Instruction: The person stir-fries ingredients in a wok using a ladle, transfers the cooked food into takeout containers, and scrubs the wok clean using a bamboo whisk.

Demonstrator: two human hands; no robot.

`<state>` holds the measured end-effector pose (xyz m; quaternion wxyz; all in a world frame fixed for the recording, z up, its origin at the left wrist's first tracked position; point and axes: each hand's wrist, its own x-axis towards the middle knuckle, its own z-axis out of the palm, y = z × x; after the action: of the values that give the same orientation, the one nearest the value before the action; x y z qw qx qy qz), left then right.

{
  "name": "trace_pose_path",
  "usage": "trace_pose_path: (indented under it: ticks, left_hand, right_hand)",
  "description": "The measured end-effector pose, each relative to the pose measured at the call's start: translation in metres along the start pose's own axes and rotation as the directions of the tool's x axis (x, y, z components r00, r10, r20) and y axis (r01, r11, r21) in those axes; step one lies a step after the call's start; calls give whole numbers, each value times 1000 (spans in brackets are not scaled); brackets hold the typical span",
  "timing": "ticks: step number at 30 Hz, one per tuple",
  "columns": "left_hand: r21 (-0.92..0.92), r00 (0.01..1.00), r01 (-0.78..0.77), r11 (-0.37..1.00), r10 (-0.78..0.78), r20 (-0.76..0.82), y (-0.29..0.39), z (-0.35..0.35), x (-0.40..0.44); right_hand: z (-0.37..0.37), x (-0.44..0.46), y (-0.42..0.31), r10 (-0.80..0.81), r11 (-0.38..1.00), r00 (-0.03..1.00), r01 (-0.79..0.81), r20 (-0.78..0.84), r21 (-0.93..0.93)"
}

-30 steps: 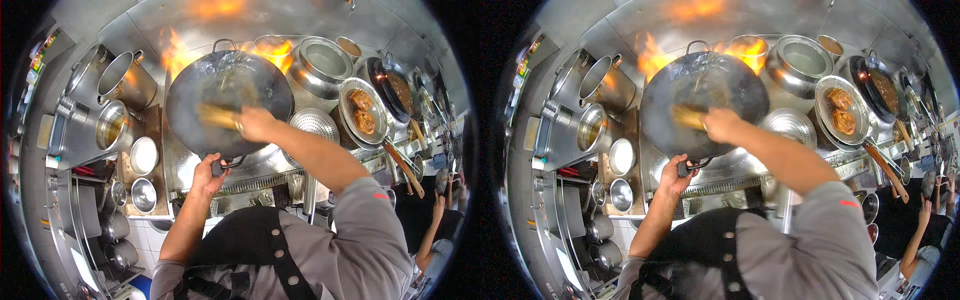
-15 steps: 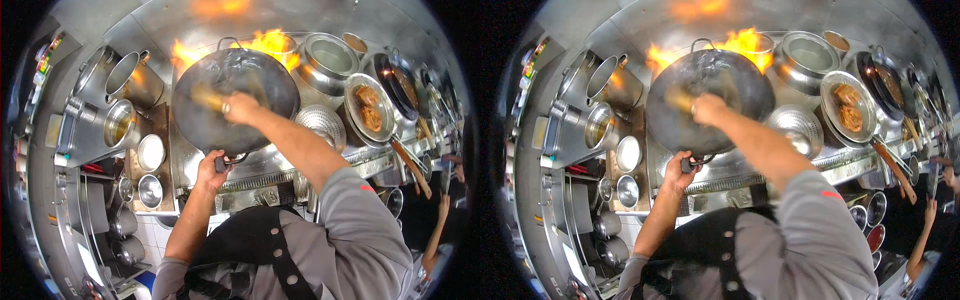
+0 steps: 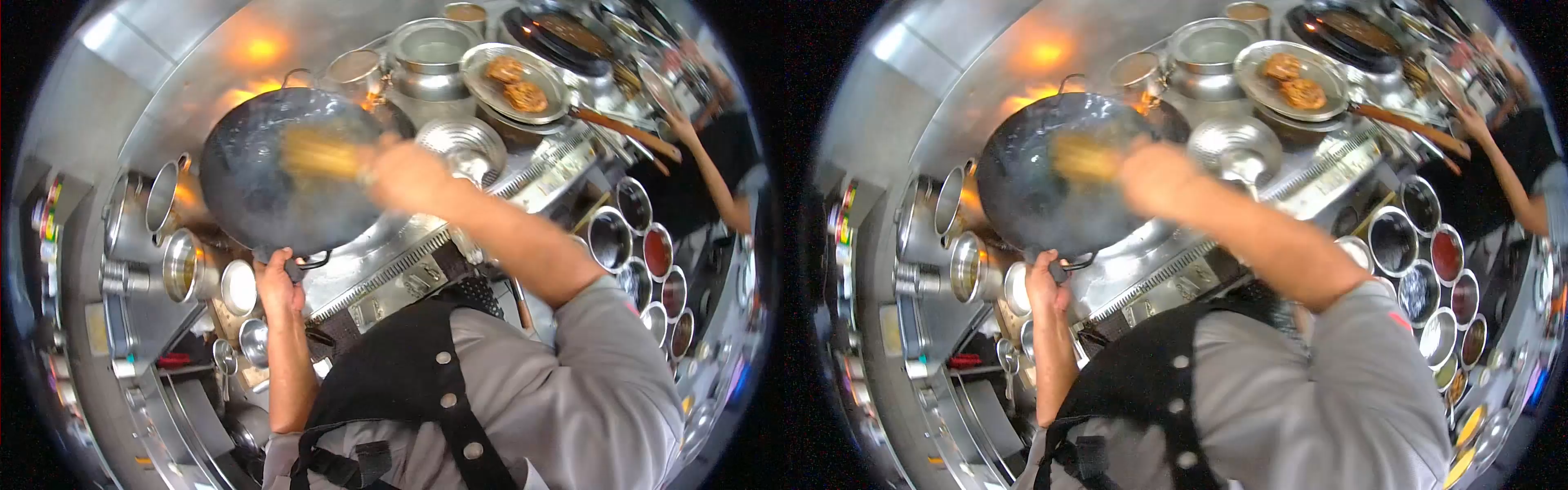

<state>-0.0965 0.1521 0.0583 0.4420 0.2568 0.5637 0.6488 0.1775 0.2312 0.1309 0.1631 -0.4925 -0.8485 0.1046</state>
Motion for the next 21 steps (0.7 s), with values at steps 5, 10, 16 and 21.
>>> trace_pose_path:
  ticks: [5, 10, 16, 21]
  left_hand:
    - [214, 970, -243, 946, 234, 68, 25, 17, 9]
    - [272, 906, -421, 865, 389, 167, 46, 56, -33]
    - [639, 644, -722, 264, 594, 482, 14, 45, -71]
    - [285, 454, -886, 365, 567, 687, 20, 5, -60]
  right_hand:
    - [77, -19, -75, 32, 867, 999, -20, -16, 499]
    - [121, 9, -54, 392, 392, 917, -88, -80, 916]
    - [107, 4, -41, 580, -361, 809, 144, 101, 922]
    - [69, -45, -51, 557, -559, 824, 278, 105, 782]
